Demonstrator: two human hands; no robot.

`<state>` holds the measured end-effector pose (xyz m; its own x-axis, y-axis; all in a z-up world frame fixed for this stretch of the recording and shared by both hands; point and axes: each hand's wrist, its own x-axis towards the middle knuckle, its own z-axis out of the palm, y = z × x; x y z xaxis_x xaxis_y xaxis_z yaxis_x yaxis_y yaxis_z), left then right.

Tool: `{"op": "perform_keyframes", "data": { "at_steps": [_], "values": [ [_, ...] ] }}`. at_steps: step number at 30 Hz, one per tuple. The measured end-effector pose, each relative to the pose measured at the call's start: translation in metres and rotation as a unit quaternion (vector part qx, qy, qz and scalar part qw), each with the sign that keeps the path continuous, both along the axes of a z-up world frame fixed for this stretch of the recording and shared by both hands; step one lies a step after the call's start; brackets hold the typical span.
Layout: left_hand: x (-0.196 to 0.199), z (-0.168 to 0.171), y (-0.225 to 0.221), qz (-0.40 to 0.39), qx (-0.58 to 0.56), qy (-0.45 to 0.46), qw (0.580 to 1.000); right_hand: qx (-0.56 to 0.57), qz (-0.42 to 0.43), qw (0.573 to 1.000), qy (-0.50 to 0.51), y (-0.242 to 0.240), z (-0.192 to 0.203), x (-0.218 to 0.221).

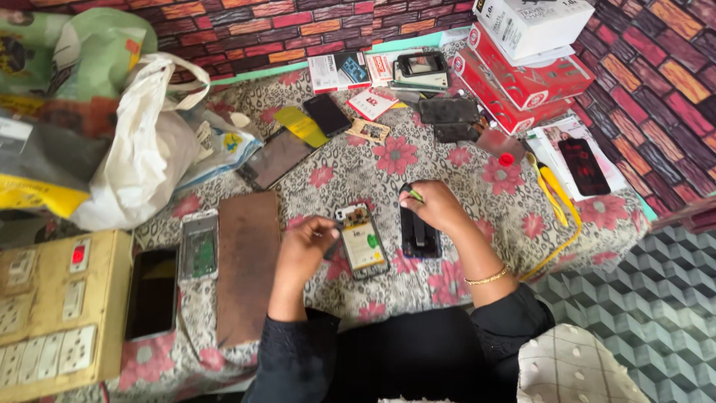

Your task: The person uses a screwdriver to remove and reinsert screws on a disassembled smartphone, handling the phone body and battery while working at a cluttered repair table.

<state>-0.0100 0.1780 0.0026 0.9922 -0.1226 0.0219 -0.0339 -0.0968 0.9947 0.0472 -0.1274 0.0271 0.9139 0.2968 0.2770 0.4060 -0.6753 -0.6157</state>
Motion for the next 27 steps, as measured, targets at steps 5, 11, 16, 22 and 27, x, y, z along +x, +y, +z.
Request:
{"op": "perform_keyframes", "data": {
  "at_steps": [5, 11, 16, 22, 27],
  "values": [
    [0.075, 0.019, 0.005, 0.099, 0.207, -0.070, 0.971, -0.126, 0.036, 0.990, 0.051, 0.009, -0.016, 0.040],
    [0.108, -0.004, -0.002, 0.136, 0.343, -0.079, 0.926, -0.088, 0.128, 0.986, 0.053, 0.017, -0.023, 0.061],
    [0.104, -0.012, -0.007, 0.149, 0.412, -0.043, 0.898, -0.082, 0.128, 0.986, 0.074, 0.025, -0.025, 0.066],
    [0.089, 0.013, -0.005, 0.135, 0.329, -0.054, 0.933, -0.091, 0.042, 0.988, 0.120, 0.023, -0.012, 0.063],
    [0.048, 0.041, -0.009, 0.176, 0.256, -0.039, 0.950, 0.131, 0.067, 0.987, 0.068, 0.035, 0.010, 0.008]
  ]
}}
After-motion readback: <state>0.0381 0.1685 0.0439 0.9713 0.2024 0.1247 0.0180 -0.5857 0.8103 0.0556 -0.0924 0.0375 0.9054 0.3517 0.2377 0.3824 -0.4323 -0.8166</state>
